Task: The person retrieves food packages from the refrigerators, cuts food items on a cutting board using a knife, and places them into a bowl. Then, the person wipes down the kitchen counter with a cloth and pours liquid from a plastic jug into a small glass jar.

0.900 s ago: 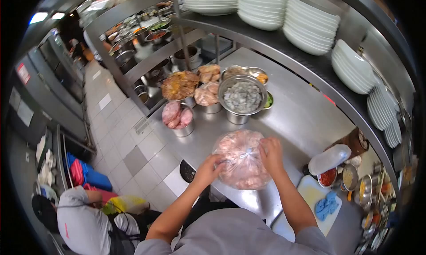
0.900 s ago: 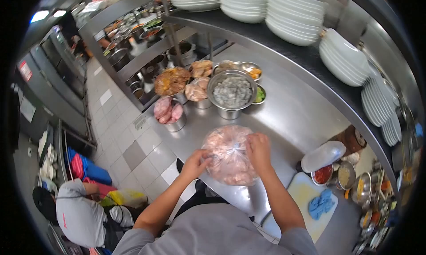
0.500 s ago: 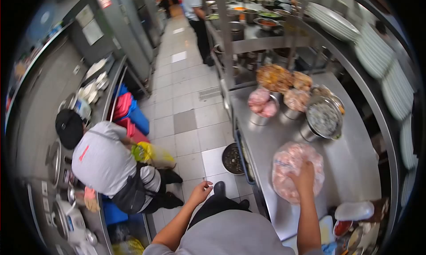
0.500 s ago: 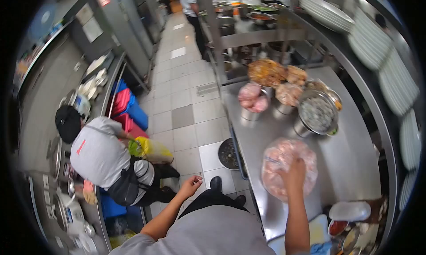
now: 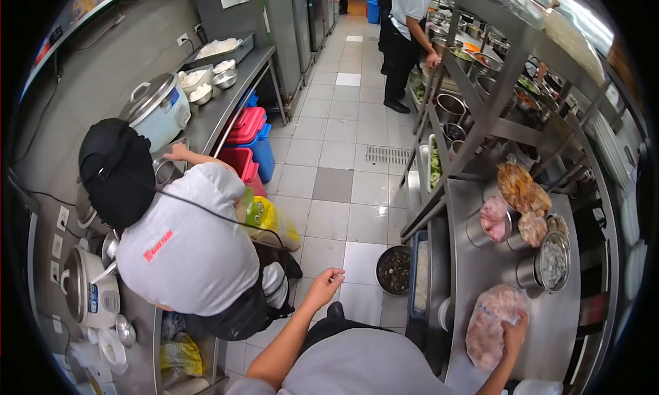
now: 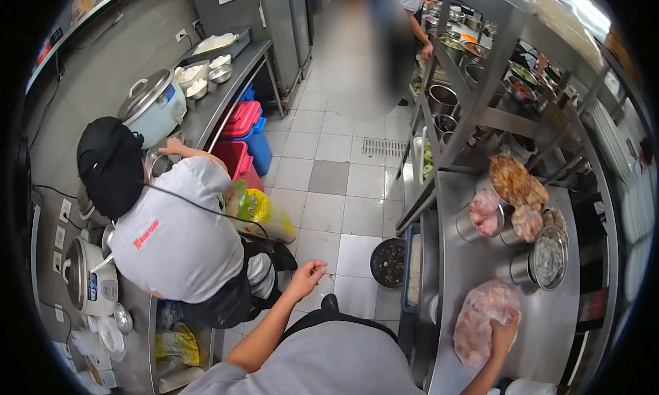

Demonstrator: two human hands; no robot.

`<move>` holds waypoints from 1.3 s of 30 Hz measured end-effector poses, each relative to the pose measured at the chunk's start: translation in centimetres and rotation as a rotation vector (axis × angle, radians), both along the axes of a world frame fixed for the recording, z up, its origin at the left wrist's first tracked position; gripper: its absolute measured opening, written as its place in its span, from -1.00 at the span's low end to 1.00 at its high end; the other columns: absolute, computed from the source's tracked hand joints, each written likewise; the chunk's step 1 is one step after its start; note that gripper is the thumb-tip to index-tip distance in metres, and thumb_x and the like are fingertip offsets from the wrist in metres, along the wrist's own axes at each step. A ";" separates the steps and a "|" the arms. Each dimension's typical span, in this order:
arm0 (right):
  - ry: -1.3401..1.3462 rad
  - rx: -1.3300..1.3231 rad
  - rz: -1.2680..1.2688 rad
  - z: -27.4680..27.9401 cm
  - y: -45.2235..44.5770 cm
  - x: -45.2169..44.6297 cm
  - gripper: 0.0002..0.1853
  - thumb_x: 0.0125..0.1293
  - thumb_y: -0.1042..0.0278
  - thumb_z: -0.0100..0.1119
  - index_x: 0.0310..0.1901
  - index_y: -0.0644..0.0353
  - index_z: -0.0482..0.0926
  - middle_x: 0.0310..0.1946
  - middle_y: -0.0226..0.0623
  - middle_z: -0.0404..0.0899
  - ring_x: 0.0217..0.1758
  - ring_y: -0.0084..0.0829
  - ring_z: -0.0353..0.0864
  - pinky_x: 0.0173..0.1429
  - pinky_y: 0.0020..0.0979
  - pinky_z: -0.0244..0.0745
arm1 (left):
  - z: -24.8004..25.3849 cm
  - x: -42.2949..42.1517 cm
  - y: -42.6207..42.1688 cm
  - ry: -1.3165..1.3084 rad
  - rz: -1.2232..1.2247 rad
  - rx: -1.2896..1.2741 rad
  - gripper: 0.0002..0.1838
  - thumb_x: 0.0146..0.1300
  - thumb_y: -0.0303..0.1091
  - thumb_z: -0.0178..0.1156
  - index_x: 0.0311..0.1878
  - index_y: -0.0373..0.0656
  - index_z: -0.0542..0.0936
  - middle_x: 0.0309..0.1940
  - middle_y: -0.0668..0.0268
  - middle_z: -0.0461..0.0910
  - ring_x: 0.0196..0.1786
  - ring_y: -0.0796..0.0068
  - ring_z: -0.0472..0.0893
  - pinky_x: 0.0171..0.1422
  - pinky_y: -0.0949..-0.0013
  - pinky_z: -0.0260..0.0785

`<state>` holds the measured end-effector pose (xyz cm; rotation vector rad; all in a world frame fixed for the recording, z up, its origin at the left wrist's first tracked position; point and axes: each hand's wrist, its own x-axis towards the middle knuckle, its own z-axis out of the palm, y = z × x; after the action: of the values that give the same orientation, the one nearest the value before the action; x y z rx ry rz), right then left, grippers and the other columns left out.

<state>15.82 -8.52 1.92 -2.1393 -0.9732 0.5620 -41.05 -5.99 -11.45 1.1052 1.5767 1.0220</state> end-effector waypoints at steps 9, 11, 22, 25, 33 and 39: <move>-0.042 0.088 0.039 -5.9 -2.0 1.0 -0.65 0.17 0.47 0.25 0.01 0.16 0.48 -0.28 -0.37 0.47 -0.44 -0.61 0.36 -0.44 -0.51 0.28 | -3.0 -0.2 12.1 -0.079 -0.168 -0.107 -0.70 0.34 -0.21 0.22 0.04 -0.13 0.59 -0.29 0.41 0.57 -0.35 0.64 0.47 -0.33 0.49 0.38; -0.038 -0.012 -0.015 -1.2 -0.4 -5.0 -0.68 0.20 0.42 0.27 -0.01 0.16 0.49 -0.31 -0.40 0.46 -0.44 -0.61 0.36 -0.44 -0.51 0.28 | -3.4 1.5 16.2 -0.263 -0.326 -0.257 -0.69 0.35 -0.18 0.18 0.07 -0.09 0.57 -0.28 0.41 0.57 -0.38 0.65 0.47 -0.36 0.50 0.36; 0.171 -0.292 -0.039 6.4 6.5 -14.3 -0.79 0.22 0.39 0.29 -0.13 0.18 0.56 -0.41 -0.44 0.52 -0.40 -0.57 0.42 -0.31 -0.46 0.36 | -13.0 -9.6 30.8 -0.163 0.037 -0.619 -0.74 0.29 -0.18 0.20 -0.05 -0.10 0.52 -0.36 0.26 0.56 -0.63 0.49 0.42 -0.60 0.43 0.27; 0.286 -0.413 0.018 6.3 8.7 -16.2 -0.76 0.18 0.39 0.31 -0.12 0.20 0.55 -0.39 -0.38 0.56 -0.33 -0.50 0.49 -0.20 -0.40 0.42 | -14.1 -14.1 31.4 -0.028 0.044 -0.658 -0.76 0.26 -0.21 0.20 -0.10 -0.11 0.52 -0.39 0.25 0.56 -0.67 0.47 0.41 -0.64 0.40 0.26; 0.201 -0.508 0.101 4.7 15.6 -21.3 -0.66 0.13 0.30 0.31 -0.09 0.23 0.51 -0.20 -0.17 0.59 -0.09 -0.30 0.55 0.06 -0.33 0.42 | -16.1 -21.1 40.5 0.039 -0.017 -0.789 -0.74 0.30 -0.20 0.18 -0.07 -0.14 0.51 -0.37 0.23 0.57 -0.70 0.45 0.42 -0.65 0.41 0.27; 0.130 -0.646 0.364 0.1 21.1 -28.0 -0.43 0.40 0.09 0.08 0.33 0.25 0.35 0.19 0.11 0.47 0.25 -0.01 0.47 0.28 -0.21 0.39 | -20.5 -25.8 53.0 0.004 -0.007 -0.741 -0.72 0.27 -0.20 0.20 -0.05 -0.13 0.51 -0.38 0.22 0.57 -0.68 0.47 0.43 -0.66 0.43 0.26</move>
<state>-12.16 12.58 2.02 -2.4328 -1.2336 1.3264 -66.88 47.06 -31.93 0.5912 1.7375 0.3554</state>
